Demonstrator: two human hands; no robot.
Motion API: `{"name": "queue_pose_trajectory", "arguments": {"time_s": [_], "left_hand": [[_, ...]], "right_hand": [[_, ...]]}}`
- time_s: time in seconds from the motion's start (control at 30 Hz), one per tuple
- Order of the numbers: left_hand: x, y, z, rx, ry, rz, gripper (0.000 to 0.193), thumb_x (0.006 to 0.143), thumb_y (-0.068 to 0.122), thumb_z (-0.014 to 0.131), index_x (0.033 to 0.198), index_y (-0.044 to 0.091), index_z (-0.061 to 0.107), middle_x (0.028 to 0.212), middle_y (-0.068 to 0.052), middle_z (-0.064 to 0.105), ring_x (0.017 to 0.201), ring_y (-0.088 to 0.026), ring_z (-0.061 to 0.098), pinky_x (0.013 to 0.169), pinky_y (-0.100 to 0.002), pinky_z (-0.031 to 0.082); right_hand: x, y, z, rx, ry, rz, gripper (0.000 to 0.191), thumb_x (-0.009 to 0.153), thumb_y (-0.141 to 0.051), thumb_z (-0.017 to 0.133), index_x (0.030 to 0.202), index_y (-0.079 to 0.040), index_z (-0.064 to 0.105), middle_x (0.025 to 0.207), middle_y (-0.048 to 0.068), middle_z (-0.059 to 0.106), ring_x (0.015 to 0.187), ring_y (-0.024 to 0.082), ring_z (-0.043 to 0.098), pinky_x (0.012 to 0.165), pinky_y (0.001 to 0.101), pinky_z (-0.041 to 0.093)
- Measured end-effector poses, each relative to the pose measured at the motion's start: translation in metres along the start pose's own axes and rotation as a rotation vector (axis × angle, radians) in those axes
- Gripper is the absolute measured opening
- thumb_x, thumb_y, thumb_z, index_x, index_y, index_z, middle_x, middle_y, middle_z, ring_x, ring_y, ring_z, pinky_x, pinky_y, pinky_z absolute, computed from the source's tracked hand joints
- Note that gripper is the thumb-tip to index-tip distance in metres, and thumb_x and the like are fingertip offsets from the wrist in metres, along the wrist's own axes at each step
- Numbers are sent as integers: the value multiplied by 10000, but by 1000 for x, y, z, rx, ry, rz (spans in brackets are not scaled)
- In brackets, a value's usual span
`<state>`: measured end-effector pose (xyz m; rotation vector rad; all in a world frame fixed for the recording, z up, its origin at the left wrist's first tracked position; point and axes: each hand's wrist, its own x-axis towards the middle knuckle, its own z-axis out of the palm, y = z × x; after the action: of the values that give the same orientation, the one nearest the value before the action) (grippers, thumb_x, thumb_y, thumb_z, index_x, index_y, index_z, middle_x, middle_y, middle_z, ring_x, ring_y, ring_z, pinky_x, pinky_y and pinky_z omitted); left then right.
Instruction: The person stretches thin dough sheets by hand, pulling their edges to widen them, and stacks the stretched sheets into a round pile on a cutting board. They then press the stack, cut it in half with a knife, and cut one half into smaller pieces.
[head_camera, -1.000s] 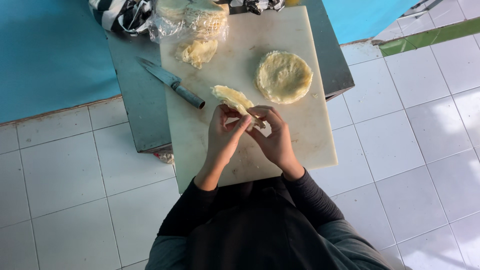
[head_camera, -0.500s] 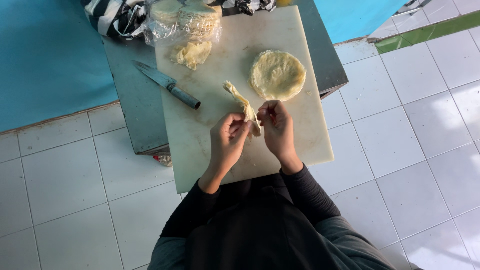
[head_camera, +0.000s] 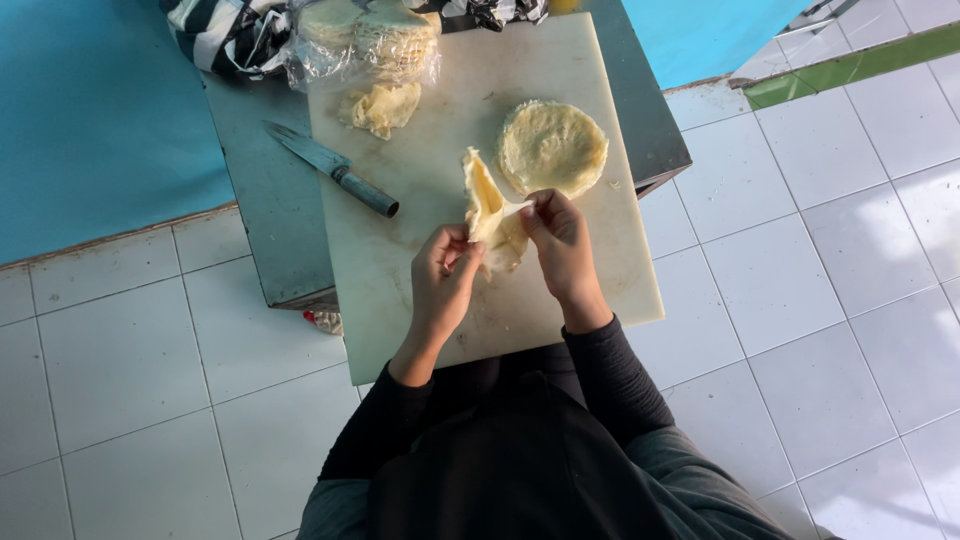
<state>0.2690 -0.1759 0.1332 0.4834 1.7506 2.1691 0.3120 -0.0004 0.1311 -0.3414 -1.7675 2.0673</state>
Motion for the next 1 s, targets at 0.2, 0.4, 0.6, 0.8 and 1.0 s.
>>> {"name": "queue_pose_trajectory", "arguments": {"time_s": [0.2,0.4,0.6,0.8,1.0], "left_hand": [[2,9,4,-10,-61,266,643,949,58,733,1408,-51,296,1330,-136,501,1217,-196,564,985,-319,520],[8,24,3,331,124,194,277,1065,110,573,1306,-25,602,991,-91,730,867,-128,734,787,-284,571],[6,21,-4,345,185,176,247,1066,101,549,1254,-24,648,871,-156,707,714,-186,608,675,-317,512],[-2,22,9,385,196,323,195,1056,122,583,1177,-6,667,853,-146,713,720,-173,712,653,-314,540],[-5,-4,4,480,242,148,177,1052,165,617,1064,4,691,715,-117,646,568,-146,571,577,-297,462]], "right_hand": [[-8,7,15,-97,-153,-12,166,1037,9,545,1197,11,589,996,38,701,905,77,645,837,255,550],[-12,13,22,-177,-180,-39,141,1025,39,582,1146,35,654,1030,45,698,951,82,635,867,253,542],[2,4,18,-16,-55,40,189,1054,-45,578,1200,29,671,1034,29,677,922,89,604,855,254,499],[-21,-20,39,-174,-178,-259,461,877,-71,772,1277,-7,553,1114,-15,612,991,71,580,874,256,493],[-5,-3,32,-259,60,-92,172,1010,-80,703,1150,18,681,940,1,674,852,52,586,787,244,504]]}}
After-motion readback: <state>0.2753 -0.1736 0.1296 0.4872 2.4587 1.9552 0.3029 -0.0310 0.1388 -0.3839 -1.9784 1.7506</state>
